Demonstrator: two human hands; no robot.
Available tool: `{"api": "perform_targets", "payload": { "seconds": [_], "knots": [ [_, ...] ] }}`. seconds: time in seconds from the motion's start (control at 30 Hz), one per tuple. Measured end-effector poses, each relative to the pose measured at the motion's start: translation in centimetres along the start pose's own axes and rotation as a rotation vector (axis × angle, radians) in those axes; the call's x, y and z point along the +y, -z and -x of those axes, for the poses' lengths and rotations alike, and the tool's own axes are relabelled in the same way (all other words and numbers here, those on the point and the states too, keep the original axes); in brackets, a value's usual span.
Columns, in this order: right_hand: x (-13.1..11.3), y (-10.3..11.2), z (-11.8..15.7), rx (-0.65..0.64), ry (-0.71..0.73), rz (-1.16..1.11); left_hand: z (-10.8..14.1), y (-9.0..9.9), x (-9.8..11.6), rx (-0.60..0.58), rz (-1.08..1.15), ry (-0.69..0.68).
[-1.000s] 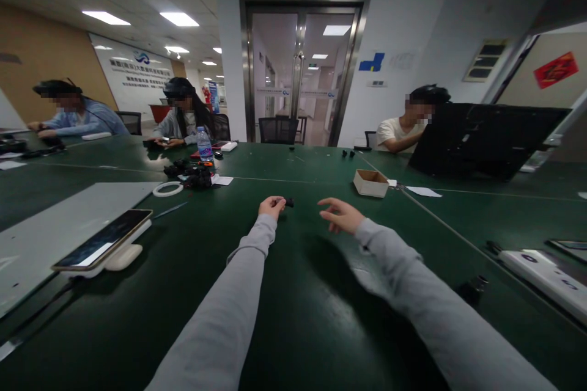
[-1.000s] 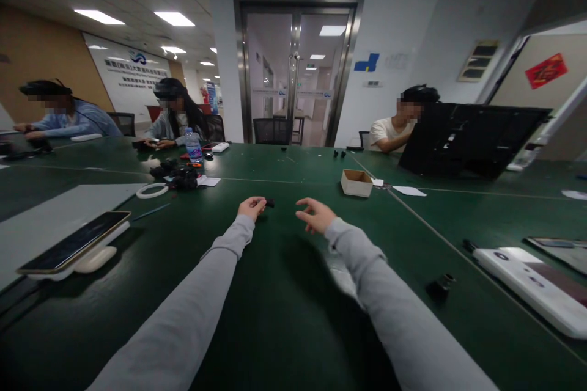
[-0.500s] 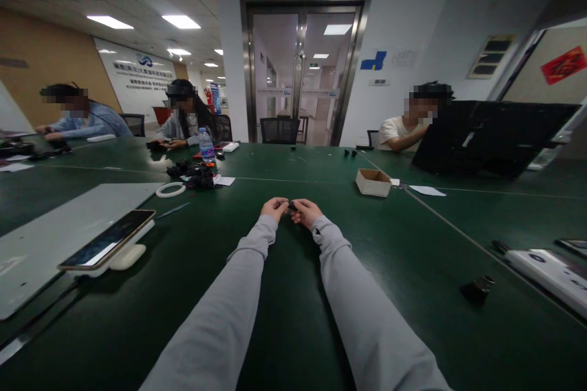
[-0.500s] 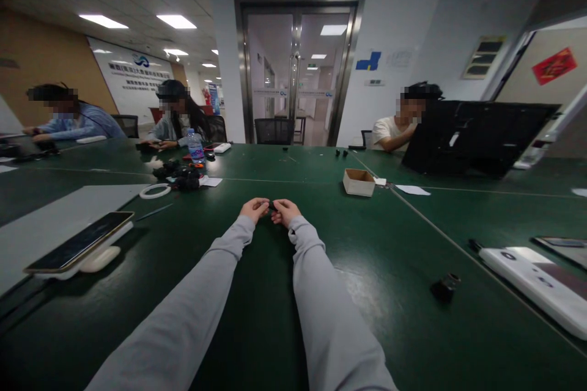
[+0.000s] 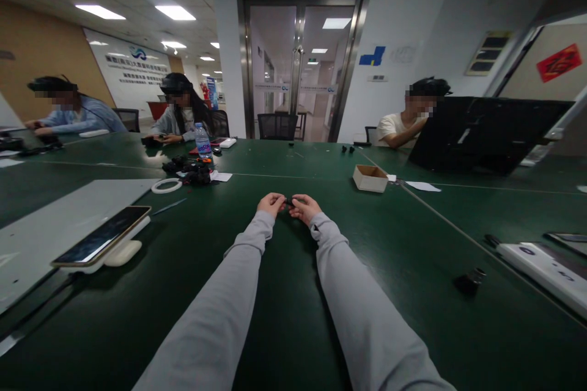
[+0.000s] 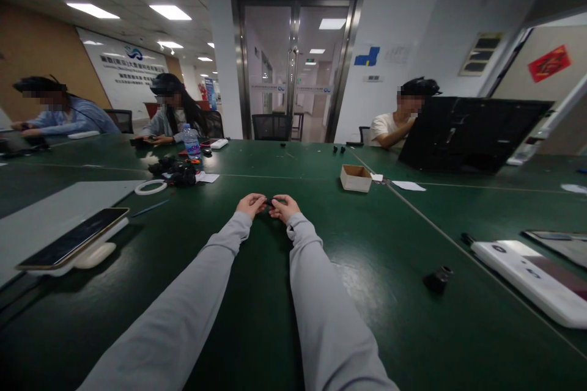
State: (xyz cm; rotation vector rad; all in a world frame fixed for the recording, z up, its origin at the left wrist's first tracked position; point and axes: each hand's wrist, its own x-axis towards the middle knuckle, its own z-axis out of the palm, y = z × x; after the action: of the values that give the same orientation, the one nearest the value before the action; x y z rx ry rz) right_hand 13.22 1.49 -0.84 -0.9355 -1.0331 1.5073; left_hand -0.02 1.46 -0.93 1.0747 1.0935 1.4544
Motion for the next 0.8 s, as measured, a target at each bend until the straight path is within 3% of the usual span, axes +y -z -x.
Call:
{"api": "perform_targets", "payload": {
  "seconds": [0.53, 0.8],
  "knots": [
    [0.87, 0.62, -0.72, -0.055, 0.073, -0.031, -0.32, 0.08, -0.56, -0.020, -0.104, -0.019],
    [0.63, 0.56, -0.32, -0.084, 0.092, -0.021, -0.17, 0.19, -0.20, -0.007, -0.320, -0.050]
  ]
}}
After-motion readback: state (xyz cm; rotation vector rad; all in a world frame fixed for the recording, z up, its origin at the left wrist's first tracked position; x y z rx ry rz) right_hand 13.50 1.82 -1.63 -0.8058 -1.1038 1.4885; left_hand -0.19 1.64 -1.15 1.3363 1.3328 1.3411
